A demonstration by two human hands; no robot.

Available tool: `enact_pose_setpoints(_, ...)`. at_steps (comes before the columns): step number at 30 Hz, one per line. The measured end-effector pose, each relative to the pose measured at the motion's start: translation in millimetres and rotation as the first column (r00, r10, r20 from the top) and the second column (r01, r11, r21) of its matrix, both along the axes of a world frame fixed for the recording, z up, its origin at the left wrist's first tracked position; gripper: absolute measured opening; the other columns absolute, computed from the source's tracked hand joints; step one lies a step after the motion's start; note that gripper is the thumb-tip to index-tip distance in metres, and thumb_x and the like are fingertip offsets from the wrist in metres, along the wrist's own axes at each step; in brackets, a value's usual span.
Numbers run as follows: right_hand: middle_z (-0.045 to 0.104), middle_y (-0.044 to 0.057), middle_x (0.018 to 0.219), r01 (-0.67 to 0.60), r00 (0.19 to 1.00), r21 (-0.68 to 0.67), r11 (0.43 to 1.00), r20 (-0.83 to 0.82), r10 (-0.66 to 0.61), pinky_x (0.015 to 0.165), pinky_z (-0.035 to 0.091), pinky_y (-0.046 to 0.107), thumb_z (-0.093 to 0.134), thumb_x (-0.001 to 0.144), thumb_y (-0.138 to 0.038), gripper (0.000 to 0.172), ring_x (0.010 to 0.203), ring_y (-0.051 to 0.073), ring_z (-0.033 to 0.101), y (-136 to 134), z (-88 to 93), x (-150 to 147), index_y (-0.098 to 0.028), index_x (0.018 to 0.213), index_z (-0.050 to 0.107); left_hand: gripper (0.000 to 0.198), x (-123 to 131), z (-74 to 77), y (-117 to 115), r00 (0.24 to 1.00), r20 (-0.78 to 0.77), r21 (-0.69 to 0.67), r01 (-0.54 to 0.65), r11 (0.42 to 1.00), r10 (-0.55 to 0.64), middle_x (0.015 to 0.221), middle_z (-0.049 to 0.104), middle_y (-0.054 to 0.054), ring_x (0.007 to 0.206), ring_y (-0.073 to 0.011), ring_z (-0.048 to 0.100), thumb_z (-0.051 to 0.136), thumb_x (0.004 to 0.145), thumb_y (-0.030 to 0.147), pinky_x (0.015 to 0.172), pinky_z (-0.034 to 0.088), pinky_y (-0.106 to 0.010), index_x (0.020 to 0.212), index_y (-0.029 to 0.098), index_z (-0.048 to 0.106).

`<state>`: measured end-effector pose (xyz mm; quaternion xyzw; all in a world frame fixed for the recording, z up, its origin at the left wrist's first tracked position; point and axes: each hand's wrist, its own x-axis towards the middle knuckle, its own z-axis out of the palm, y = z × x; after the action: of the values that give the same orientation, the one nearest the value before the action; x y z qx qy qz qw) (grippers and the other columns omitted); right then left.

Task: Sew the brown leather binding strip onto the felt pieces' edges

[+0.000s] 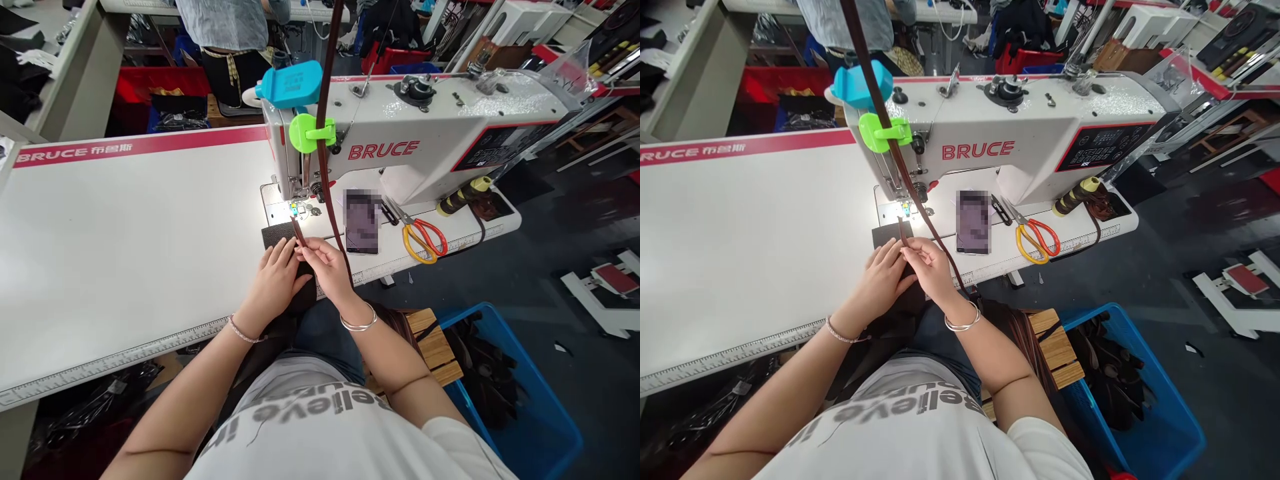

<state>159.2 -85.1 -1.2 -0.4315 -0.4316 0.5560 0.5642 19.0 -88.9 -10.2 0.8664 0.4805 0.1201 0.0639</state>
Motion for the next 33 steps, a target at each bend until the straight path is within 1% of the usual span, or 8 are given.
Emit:
enact_pose_setpoints(4,0.063,0.006,0.099,0.053,0.955,0.078,0.996,0.288,-0.073,0.08,0.055,0.024,0.063,0.084,-0.051,0.034,0.09,0.013,0.061,13,-4.8,3,-0.017,0.085,0.066,0.059,12,0.1,4,1.0,-0.006,-0.005,-0.023,1.0,0.023,0.151,0.042,-0.021,0.145,-0.0393,0.03,0.043,0.097,0.041,0.115,0.03,-0.06,0.147,0.009,0.04)
enact_pose_setpoints(6,0.063,0.005,0.092,0.074,0.889,0.069,0.995,0.448,-0.097,0.074,0.053,0.024,0.058,0.088,-0.047,0.03,0.08,0.011,0.058,16,-5.1,6,-0.018,0.086,0.067,0.06,18,0.1,5,1.0,0.007,-0.018,-0.012,1.0,0.012,0.151,0.043,-0.021,0.145,-0.0409,0.03,0.043,0.097,0.04,0.116,0.028,-0.061,0.148,0.008,0.039)
enact_pose_setpoints(9,0.067,0.005,0.089,0.082,0.82,0.03,0.996,0.566,-0.085,0.072,0.052,0.025,0.056,0.09,-0.04,0.026,0.075,0.012,0.059,16,-5.4,10,-0.018,0.09,0.069,0.055,17,1.8,12,0.999,0.018,-0.042,0.042,0.998,-0.041,0.148,0.046,-0.02,0.145,-0.0402,0.031,0.04,0.098,0.037,0.115,0.031,-0.059,0.145,0.008,0.042)
enact_pose_setpoints(15,0.07,0.005,0.086,0.105,0.746,-0.009,0.994,0.662,-0.073,0.079,0.052,0.03,0.058,0.089,-0.035,0.024,0.076,0.015,0.062,15,-13.4,13,-0.019,0.102,0.071,0.041,-2,10.9,33,0.985,0.052,-0.064,0.167,0.984,-0.164,0.142,0.051,-0.017,0.136,-0.0312,0.043,0.035,0.095,0.015,0.111,0.042,-0.048,0.132,0.009,0.052)
enact_pose_setpoints(19,0.068,0.004,0.08,0.101,0.69,-0.035,0.994,0.723,-0.045,0.076,0.05,0.03,0.058,0.089,-0.033,0.028,0.074,0.015,0.06,14,-13.8,15,-0.019,0.11,0.07,0.036,-4,16.0,39,0.986,0.068,-0.049,0.156,0.987,-0.152,0.131,0.057,-0.017,0.126,-0.0301,0.05,0.039,0.096,0.02,0.103,0.047,-0.047,0.127,0.009,0.052)
enact_pose_setpoints(23,0.065,0.003,0.074,0.092,0.632,-0.069,0.993,0.775,-0.004,0.071,0.047,0.029,0.06,0.087,-0.03,0.028,0.07,0.014,0.056,14,-9.9,18,-0.02,0.111,0.07,0.047,-2,13.9,41,0.987,0.05,-0.008,0.152,0.988,-0.151,0.129,0.057,-0.017,0.124,-0.0311,0.049,0.036,0.096,0.019,0.1,0.048,-0.048,0.141,0.009,0.041)
enact_pose_setpoints(27,0.063,0.002,0.073,0.075,0.63,-0.063,0.995,0.776,0.002,0.069,0.046,0.027,0.06,0.087,-0.031,0.031,0.067,0.013,0.053,13,-9.7,20,-0.02,0.115,0.068,0.045,0,8.4,41,0.989,0.015,0.03,0.146,0.989,-0.146,0.128,0.055,-0.018,0.124,-0.033,0.048,0.034,0.097,0.022,0.098,0.047,-0.05,0.139,0.014,0.048)
enact_pose_setpoints(33,0.066,0.004,0.081,0.081,0.633,0.007,0.997,0.772,-0.056,0.08,0.051,0.031,0.056,0.089,-0.027,0.032,0.075,0.015,0.058,13,-13.5,21,-0.022,0.118,0.068,0.046,-1,5.5,41,0.989,0.01,0.046,0.145,0.988,-0.146,0.129,0.054,-0.018,0.123,-0.0327,0.046,0.031,0.098,0.022,0.099,0.045,-0.049,0.139,0.011,0.049)
